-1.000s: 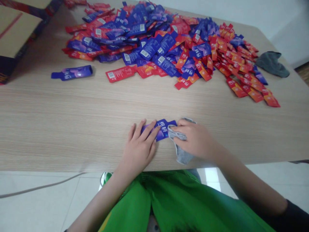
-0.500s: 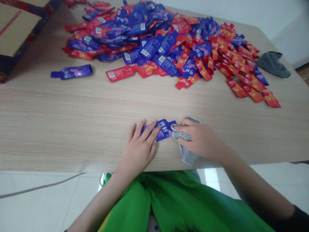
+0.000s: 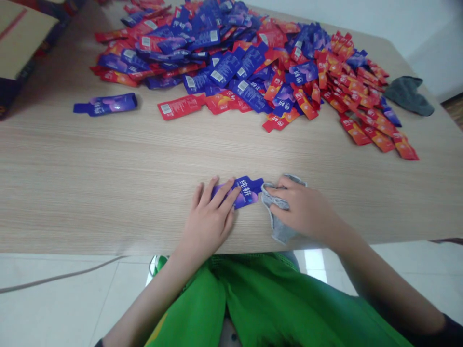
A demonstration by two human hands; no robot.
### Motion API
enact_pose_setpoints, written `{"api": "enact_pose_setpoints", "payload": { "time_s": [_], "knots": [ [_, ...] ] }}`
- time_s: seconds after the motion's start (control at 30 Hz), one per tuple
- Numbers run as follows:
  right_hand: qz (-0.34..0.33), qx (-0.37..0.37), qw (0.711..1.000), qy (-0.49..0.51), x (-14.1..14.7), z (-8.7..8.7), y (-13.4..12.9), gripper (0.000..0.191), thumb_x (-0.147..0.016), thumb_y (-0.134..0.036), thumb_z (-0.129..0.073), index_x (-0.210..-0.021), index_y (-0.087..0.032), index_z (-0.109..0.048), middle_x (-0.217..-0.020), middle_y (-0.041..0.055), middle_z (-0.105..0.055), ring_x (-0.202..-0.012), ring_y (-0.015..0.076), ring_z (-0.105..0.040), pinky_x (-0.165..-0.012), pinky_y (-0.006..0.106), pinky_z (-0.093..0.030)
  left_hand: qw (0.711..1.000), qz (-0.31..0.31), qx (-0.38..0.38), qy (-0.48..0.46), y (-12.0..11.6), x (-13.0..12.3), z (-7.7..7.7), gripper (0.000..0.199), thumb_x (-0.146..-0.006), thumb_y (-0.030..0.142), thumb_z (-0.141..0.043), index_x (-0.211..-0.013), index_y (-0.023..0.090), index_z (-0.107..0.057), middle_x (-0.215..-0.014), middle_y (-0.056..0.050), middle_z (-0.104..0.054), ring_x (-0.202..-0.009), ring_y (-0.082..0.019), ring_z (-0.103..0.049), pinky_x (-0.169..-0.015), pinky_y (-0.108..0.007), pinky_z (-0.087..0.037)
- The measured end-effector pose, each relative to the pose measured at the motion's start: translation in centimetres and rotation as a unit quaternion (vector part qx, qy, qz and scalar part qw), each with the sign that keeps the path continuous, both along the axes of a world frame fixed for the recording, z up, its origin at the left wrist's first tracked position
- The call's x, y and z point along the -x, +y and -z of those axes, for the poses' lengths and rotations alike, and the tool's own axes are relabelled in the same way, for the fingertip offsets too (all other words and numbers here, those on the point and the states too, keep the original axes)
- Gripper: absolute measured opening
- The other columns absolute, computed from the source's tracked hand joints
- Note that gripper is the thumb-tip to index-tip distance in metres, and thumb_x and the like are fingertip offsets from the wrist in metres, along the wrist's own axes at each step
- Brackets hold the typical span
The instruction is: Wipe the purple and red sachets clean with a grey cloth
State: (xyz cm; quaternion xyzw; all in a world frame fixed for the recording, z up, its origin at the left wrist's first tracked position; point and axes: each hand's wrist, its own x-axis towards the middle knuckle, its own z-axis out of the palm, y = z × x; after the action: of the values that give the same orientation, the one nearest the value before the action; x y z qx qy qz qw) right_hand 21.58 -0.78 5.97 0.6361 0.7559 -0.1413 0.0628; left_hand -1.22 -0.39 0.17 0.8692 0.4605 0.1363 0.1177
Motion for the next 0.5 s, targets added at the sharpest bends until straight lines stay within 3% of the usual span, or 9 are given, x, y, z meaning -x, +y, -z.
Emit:
{"api": "enact_pose_setpoints", "payload": {
  "time_s": [0.13, 0.3, 0.5],
  "knots": [
    [-0.004, -0.026, 1.0, -0.001, 0.3, -0.4, -0.1, 0.037, -0.092, -0.034, -0.05, -0.122, -0.027, -0.07, -0.109, 0.0057, -0.064, -0.089, 0.0205, -0.065, -0.065, 0.031, -0.044, 1.0, 0.001, -0.005, 0.005, 0.0, 0.0, 0.1, 0.047, -0.1, 0.028, -0.041, -0.146, 0.024, -0.05, -0.157, -0.001, -0.044, -0.147, -0.035, -0.033, -0.12, -0.062, -0.026],
    [-0.053, -0.04, 0.997, 0.038, 1.7, 0.6, -0.7, 0.04, -0.091, -0.031, -0.052, -0.127, -0.025, -0.068, -0.117, 0.009, -0.065, -0.099, 0.0226, -0.065, -0.071, 0.031, -0.047, 1.0, 0.005, -0.005, 0.013, 0.0, 0.0, 0.1, 0.047, -0.101, 0.028, -0.039, -0.146, 0.023, -0.049, -0.158, 0.0, -0.043, -0.147, -0.035, -0.034, -0.12, -0.061, -0.027],
    [0.019, -0.012, 1.0, 0.008, 0.2, 0.1, -0.4, 0.035, -0.091, -0.034, -0.052, -0.121, -0.026, -0.07, -0.109, 0.0056, -0.067, -0.091, 0.0208, -0.065, -0.067, 0.03, -0.046, 1.0, 0.002, -0.011, 0.013, 0.1, 0.0, 0.2, 0.047, -0.1, 0.027, -0.04, -0.146, 0.023, -0.05, -0.158, -0.001, -0.044, -0.147, -0.035, -0.034, -0.12, -0.061, -0.026]
  ]
}}
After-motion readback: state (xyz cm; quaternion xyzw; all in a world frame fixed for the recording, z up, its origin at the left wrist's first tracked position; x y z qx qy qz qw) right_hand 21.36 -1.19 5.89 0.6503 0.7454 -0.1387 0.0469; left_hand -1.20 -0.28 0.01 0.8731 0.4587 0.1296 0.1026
